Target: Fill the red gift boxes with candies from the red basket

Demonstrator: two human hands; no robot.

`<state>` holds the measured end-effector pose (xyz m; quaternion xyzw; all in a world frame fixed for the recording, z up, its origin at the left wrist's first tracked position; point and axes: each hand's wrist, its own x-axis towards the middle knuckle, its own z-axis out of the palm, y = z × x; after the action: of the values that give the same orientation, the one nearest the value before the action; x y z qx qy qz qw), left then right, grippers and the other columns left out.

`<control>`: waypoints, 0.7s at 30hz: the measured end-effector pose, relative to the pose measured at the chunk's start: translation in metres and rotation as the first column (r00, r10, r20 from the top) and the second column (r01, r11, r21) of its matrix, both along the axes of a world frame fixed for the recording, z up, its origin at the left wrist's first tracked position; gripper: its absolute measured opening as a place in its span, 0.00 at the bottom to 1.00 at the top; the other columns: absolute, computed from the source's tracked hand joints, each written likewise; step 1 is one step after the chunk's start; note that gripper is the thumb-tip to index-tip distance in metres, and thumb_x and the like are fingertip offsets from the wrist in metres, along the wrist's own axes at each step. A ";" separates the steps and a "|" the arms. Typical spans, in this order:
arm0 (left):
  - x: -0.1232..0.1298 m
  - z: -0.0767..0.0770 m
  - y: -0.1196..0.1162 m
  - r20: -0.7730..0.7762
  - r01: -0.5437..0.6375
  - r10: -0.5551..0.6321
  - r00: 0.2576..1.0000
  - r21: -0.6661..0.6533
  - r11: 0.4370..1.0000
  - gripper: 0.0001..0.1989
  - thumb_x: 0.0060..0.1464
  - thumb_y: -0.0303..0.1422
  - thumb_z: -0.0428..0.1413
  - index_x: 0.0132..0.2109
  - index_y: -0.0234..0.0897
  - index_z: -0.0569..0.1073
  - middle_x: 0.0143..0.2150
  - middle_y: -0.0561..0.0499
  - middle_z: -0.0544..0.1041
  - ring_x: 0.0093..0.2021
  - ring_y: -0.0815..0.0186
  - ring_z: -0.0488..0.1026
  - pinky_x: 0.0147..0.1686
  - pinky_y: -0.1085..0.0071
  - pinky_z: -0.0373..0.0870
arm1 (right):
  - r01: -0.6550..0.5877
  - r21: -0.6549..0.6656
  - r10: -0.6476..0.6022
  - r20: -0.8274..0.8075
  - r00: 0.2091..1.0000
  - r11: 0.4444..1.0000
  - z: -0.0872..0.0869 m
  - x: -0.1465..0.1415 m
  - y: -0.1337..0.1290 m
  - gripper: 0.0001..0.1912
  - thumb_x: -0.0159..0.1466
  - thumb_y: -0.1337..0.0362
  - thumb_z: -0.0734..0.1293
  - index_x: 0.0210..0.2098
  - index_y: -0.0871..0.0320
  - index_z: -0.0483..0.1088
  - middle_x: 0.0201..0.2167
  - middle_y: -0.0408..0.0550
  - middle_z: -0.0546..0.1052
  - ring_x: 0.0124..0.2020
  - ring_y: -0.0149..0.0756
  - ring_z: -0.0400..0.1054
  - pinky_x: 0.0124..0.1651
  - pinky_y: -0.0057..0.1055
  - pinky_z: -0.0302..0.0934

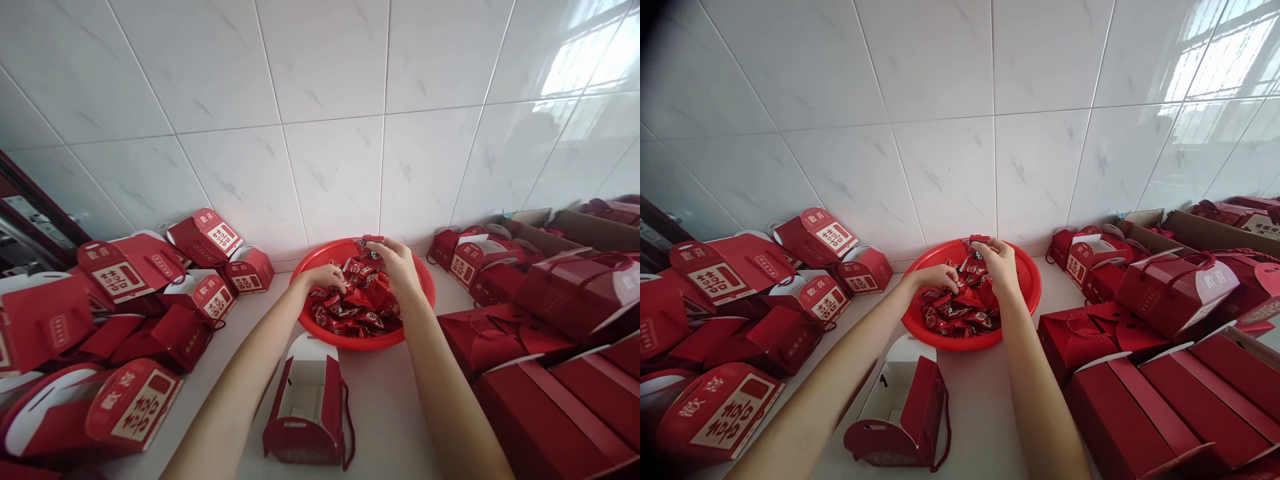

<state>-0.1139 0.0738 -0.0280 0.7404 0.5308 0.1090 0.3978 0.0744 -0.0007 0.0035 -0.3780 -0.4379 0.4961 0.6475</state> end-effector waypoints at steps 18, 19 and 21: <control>0.000 -0.003 -0.005 0.016 -0.009 0.006 1.000 0.144 0.990 0.13 0.27 0.32 0.69 0.23 0.40 0.72 0.24 0.56 0.73 0.25 0.66 0.69 0.23 0.73 0.60 | 0.013 0.002 -0.013 0.006 1.000 1.000 -0.002 -0.001 0.002 0.16 0.47 0.56 0.76 0.31 0.58 0.77 0.32 0.47 0.79 0.36 0.41 0.73 0.42 0.38 0.69; 0.001 -0.003 -0.007 -0.003 0.008 -0.007 1.000 0.138 0.990 0.13 0.28 0.34 0.69 0.21 0.40 0.71 0.22 0.57 0.72 0.24 0.67 0.68 0.23 0.73 0.59 | 0.015 0.001 -0.015 0.008 1.000 1.000 -0.002 -0.001 0.002 0.17 0.47 0.55 0.76 0.32 0.58 0.78 0.31 0.47 0.80 0.36 0.41 0.73 0.42 0.37 0.69; 0.006 -0.001 -0.014 -0.044 0.083 -0.078 0.996 0.141 0.987 0.14 0.32 0.38 0.69 0.21 0.40 0.71 0.22 0.56 0.73 0.26 0.66 0.69 0.24 0.73 0.59 | 0.019 0.004 -0.019 0.022 1.000 1.000 -0.002 0.000 0.002 0.18 0.47 0.53 0.77 0.33 0.58 0.78 0.31 0.47 0.79 0.36 0.41 0.73 0.41 0.37 0.69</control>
<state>-0.1079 0.0602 -0.0287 0.7897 0.4989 0.1162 0.3377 0.0739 0.0011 0.0016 -0.3863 -0.4423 0.4848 0.6481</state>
